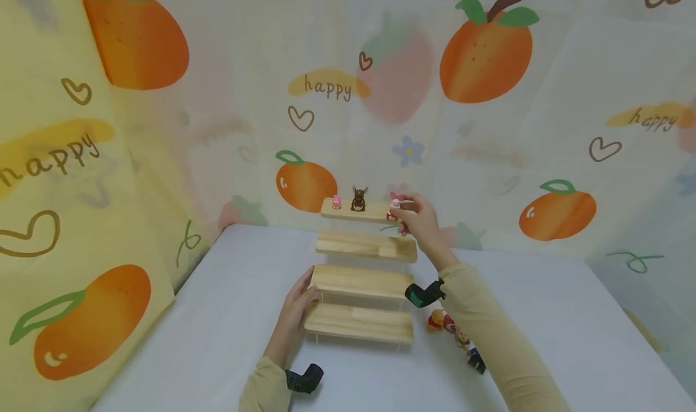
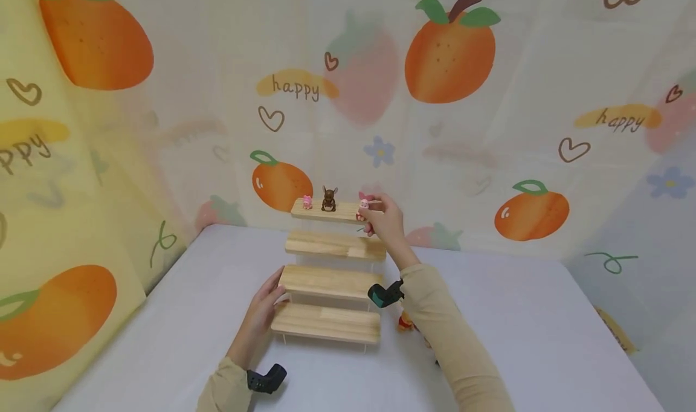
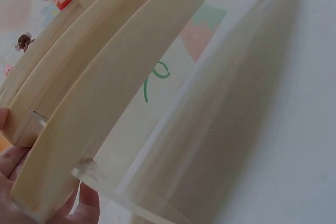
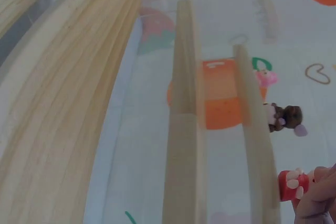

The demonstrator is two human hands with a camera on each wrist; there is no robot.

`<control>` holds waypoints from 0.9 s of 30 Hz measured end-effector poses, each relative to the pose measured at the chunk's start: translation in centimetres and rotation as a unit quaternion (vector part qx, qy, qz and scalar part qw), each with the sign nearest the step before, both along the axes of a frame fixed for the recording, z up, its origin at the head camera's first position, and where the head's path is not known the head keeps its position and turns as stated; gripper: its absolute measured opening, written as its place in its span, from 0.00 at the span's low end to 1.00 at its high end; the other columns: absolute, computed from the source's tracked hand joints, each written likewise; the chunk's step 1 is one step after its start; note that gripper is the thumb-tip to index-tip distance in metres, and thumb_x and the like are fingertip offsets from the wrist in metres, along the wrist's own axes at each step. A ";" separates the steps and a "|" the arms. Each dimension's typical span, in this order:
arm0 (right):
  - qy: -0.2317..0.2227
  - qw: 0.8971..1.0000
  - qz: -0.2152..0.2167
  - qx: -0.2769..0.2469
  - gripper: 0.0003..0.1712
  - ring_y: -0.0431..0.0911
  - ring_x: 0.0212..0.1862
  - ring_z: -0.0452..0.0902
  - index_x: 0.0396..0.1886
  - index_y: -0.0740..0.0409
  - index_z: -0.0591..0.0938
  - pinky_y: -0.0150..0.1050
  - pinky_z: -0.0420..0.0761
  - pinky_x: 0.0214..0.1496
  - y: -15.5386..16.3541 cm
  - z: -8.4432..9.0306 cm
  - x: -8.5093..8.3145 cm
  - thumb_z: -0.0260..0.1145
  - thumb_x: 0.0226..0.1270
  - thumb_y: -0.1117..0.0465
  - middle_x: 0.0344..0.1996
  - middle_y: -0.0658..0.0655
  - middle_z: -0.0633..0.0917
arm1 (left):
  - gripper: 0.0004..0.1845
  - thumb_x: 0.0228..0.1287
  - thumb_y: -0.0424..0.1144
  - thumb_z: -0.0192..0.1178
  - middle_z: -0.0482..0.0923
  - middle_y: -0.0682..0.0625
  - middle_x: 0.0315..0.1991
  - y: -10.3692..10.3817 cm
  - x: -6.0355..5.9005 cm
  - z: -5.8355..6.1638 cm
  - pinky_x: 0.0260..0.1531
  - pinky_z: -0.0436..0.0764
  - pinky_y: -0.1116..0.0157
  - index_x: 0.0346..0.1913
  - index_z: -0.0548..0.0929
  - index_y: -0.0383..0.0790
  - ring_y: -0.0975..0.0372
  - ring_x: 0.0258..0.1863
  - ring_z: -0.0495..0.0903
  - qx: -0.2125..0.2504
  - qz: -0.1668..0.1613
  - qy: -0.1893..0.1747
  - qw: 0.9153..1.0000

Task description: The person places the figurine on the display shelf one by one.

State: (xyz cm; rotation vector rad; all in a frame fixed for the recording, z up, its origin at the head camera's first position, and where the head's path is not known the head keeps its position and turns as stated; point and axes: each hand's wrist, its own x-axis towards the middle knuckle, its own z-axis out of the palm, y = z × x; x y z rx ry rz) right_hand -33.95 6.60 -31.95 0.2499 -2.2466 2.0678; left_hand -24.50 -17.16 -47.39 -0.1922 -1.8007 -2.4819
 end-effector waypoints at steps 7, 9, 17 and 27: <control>0.019 0.999 0.004 0.025 0.17 0.39 0.12 0.68 0.49 0.63 0.72 0.29 0.70 0.15 -1.0 -0.4 -0.7 0.60 0.59 0.69 0.38 0.62 0.78 | 0.31 0.63 0.35 0.51 0.49 0.38 0.67 0.3 0.2 -0.3 0.61 0.47 0.54 0.66 0.54 0.29 0.51 0.65 0.47 -0.009 0.009 -0.001 1.000; 0.021 1.000 0.007 0.022 0.16 0.39 0.12 0.68 0.49 0.64 0.73 0.29 0.70 0.14 -1.2 -0.4 -0.8 0.60 0.59 0.69 0.38 0.62 0.78 | 0.31 0.64 0.36 0.51 0.49 0.37 0.66 0.2 0.1 -0.3 0.61 0.48 0.53 0.66 0.54 0.29 0.50 0.65 0.47 -0.020 0.011 0.009 1.000; 0.015 1.000 0.006 0.026 0.19 0.38 0.12 0.68 0.51 0.63 0.72 0.30 0.72 0.15 -1.6 -0.2 -1.1 0.61 0.60 0.67 0.39 0.64 0.77 | 0.29 0.65 0.34 0.48 0.48 0.35 0.66 0.2 -0.1 -0.1 0.55 0.60 0.49 0.65 0.53 0.26 0.46 0.64 0.49 -0.047 0.016 0.021 0.999; 0.024 0.999 0.015 0.040 0.24 0.38 0.13 0.71 0.57 0.63 0.69 0.32 0.76 0.18 -1.9 -0.3 -1.6 0.59 0.61 0.67 0.43 0.63 0.78 | 0.29 0.64 0.34 0.49 0.50 0.36 0.66 0.2 0.2 0.0 0.56 0.60 0.57 0.65 0.54 0.27 0.49 0.64 0.50 -0.044 0.012 0.010 0.999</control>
